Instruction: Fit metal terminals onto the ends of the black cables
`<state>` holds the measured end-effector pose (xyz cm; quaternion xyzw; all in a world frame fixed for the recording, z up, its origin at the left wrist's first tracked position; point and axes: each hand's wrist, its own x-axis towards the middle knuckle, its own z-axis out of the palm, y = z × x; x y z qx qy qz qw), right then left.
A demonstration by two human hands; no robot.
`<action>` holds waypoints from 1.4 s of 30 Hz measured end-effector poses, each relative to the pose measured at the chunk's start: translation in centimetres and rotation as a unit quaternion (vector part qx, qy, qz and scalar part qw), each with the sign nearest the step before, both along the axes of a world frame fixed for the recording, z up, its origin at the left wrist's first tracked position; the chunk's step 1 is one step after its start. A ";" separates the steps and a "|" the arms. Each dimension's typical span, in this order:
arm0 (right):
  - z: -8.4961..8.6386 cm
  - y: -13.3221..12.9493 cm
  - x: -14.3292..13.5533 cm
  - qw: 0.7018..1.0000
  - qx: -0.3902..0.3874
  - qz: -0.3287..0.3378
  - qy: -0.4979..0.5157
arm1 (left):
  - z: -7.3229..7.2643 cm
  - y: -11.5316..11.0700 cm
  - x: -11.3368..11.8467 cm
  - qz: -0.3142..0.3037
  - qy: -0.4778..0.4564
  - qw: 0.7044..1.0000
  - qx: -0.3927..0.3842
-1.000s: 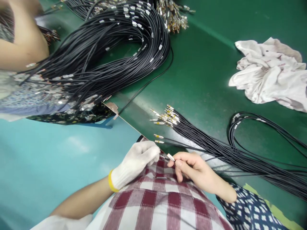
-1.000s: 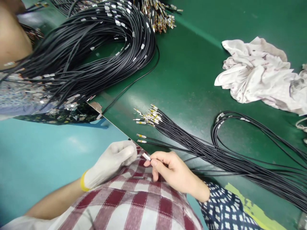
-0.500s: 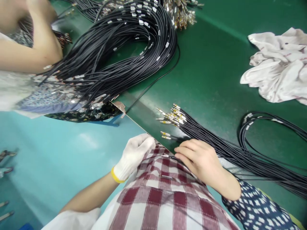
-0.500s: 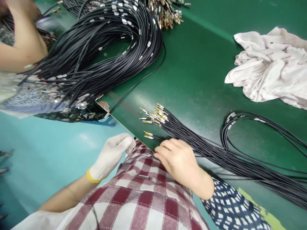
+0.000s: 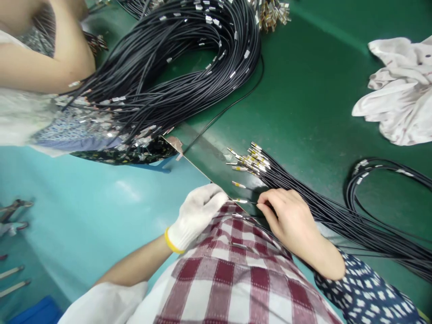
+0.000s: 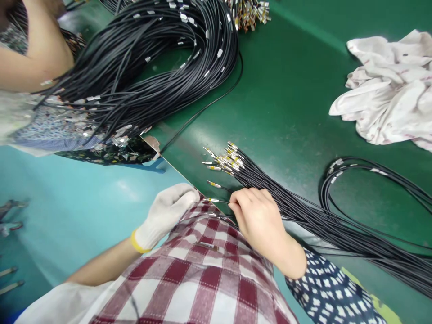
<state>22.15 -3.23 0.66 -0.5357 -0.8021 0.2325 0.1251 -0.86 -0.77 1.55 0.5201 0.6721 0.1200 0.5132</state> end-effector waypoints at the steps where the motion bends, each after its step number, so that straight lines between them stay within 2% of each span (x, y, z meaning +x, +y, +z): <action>1: 0.1 0.0 0.1 1.000 -0.007 -0.002 0.008 | 0.1 0.0 0.0 -0.031 0.000 0.999 0.010; 6: -0.1 -0.6 -0.5 0.998 0.055 0.016 0.023 | -0.1 -0.2 -0.4 -0.180 -0.008 0.984 0.017; 9: -0.5 -1.2 -1.2 0.997 0.016 0.063 0.046 | -0.7 -0.8 -0.7 -0.240 -0.050 0.969 -0.019; 11: -0.6 -1.5 -1.5 0.995 -0.013 0.076 0.065 | -0.9 -1.1 -0.6 -0.250 -0.090 0.964 -0.027; 14: -0.1 -1.6 -1.5 0.987 -0.068 0.058 0.130 | -0.6 -1.1 -0.1 -0.214 -0.128 0.968 -0.022; 16: 0.5 -1.6 -1.1 0.970 -0.155 0.026 0.188 | -0.1 -0.8 0.5 -0.187 -0.147 0.971 -0.021; 19: 1.3 -1.8 -0.6 0.909 -0.304 -0.038 0.283 | 0.5 -0.3 1.5 -0.163 -0.164 0.973 -0.016; 22: 1.2 -2.2 -0.4 0.848 -0.367 -0.114 0.364 | 0.8 -0.1 2.4 -0.120 -0.186 0.975 -0.025; 24: 1.0 -2.5 -0.5 0.827 -0.362 -0.161 0.399 | 0.9 -0.2 3.1 -0.083 -0.210 0.973 -0.034; 27: 0.7 -2.5 -0.5 0.813 -0.338 -0.199 0.431 | 1.0 -0.1 4.4 -0.040 -0.271 0.960 -0.057; 31: 1.3 -2.0 0.0 0.835 -0.285 -0.197 0.427 | 1.4 0.3 6.2 0.017 -0.335 0.937 -0.098; 34: 1.6 -1.8 0.3 0.843 -0.274 -0.189 0.423 | 1.8 0.7 7.0 0.026 -0.348 0.931 -0.109; 38: 1.3 -2.2 -0.1 0.808 -0.278 -0.218 0.472 | 2.1 0.9 7.6 0.016 -0.335 0.937 -0.096; 42: 1.1 -2.6 -0.5 0.787 -0.274 -0.239 0.498 | 2.1 0.8 8.0 0.019 -0.318 0.942 -0.105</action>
